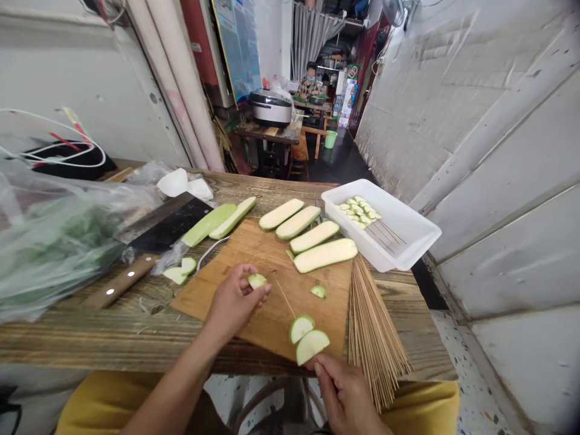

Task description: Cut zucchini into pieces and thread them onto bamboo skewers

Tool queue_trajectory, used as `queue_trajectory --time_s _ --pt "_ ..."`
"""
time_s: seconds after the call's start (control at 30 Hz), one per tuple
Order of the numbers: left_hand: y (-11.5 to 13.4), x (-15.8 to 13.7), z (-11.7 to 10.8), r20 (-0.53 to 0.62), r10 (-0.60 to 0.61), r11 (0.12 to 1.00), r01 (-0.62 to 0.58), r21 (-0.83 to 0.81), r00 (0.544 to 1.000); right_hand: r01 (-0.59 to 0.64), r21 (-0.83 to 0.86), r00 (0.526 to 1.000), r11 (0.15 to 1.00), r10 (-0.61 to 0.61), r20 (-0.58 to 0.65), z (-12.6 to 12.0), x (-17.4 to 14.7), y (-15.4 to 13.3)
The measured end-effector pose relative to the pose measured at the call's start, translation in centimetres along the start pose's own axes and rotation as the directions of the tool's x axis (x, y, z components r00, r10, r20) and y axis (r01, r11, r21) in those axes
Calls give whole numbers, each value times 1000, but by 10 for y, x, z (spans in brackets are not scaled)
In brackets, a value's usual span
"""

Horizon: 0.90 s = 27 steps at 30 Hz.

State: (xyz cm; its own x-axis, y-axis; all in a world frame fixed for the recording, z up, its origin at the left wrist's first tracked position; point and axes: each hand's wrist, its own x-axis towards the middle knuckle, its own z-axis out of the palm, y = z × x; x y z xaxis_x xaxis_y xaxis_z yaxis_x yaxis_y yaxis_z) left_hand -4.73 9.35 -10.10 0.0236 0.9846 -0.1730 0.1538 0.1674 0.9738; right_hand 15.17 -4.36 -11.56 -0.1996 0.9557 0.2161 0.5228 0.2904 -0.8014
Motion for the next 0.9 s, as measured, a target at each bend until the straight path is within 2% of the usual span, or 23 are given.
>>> queue_trajectory --time_s 0.1,0.17,0.23,0.43,0.63,0.9 --pt "5 -1 -1 6 -101 968 100 -232 995 -62 -6 998 998 63 33 1 1 -4" --pt "6 -1 -2 30 -147 947 149 -283 989 -99 -5 994 995 99 42 1 0 -4" --pt "5 -1 -2 35 -153 955 157 -254 988 -114 -3 992 994 114 51 2 -1 -4" --pt "1 0 -1 26 -73 994 75 -78 997 -106 10 993 994 106 48 1 1 -5" --pt "0 -1 2 103 -106 973 124 -197 989 -77 13 996 997 76 42 1 1 -4" --pt "-4 -2 3 73 -71 977 84 -195 995 -32 18 999 999 32 40 1 4 -2"
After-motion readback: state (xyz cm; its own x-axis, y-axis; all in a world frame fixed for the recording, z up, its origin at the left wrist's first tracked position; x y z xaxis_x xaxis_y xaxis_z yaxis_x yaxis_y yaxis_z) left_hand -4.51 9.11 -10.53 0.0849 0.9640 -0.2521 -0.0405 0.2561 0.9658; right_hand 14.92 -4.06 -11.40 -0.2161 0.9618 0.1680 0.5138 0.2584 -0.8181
